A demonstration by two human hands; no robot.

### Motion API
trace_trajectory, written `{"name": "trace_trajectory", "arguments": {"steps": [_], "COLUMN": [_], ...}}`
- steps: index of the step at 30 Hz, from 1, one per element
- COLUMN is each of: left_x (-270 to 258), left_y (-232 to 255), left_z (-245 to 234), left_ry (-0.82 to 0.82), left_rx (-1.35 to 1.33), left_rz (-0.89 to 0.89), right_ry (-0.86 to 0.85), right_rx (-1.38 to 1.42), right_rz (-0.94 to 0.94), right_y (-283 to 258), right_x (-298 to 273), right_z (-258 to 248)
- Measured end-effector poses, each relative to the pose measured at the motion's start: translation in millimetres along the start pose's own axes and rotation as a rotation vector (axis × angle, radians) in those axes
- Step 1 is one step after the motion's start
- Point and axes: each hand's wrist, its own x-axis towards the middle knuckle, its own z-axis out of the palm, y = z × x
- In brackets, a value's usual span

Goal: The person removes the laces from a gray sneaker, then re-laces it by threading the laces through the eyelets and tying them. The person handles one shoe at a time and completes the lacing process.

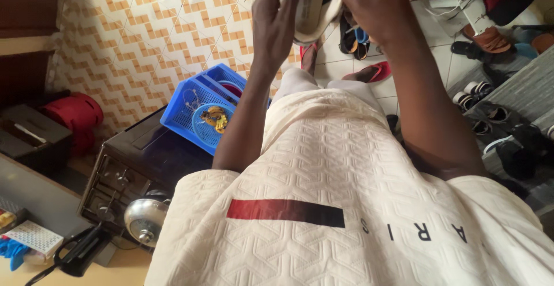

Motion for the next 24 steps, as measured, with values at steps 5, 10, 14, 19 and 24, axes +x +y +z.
{"name": "trace_trajectory", "arguments": {"steps": [5, 10, 14, 19, 24], "left_x": [-9, -21, -23, -25, -16], "left_y": [-8, -2, 16, 40, 62], "left_z": [-13, -11, -5, 1, -18], "left_ry": [0.068, 0.046, 0.01, -0.024, -0.229], "left_rx": [-0.116, -0.183, -0.289, -0.32, -0.052], "left_rz": [-0.108, 0.027, 0.078, 0.074, 0.062], "right_ry": [0.013, 0.025, 0.051, 0.125, 0.182], "right_rx": [-0.397, 0.136, 0.352, 0.221, 0.097], "right_rz": [-0.495, 0.034, 0.018, -0.116, -0.13], "right_y": [-17, -26, -32, -34, -40], "right_x": [-1, -13, -28, -45, -43], "right_z": [13, 21, 20, 13, 10]}}
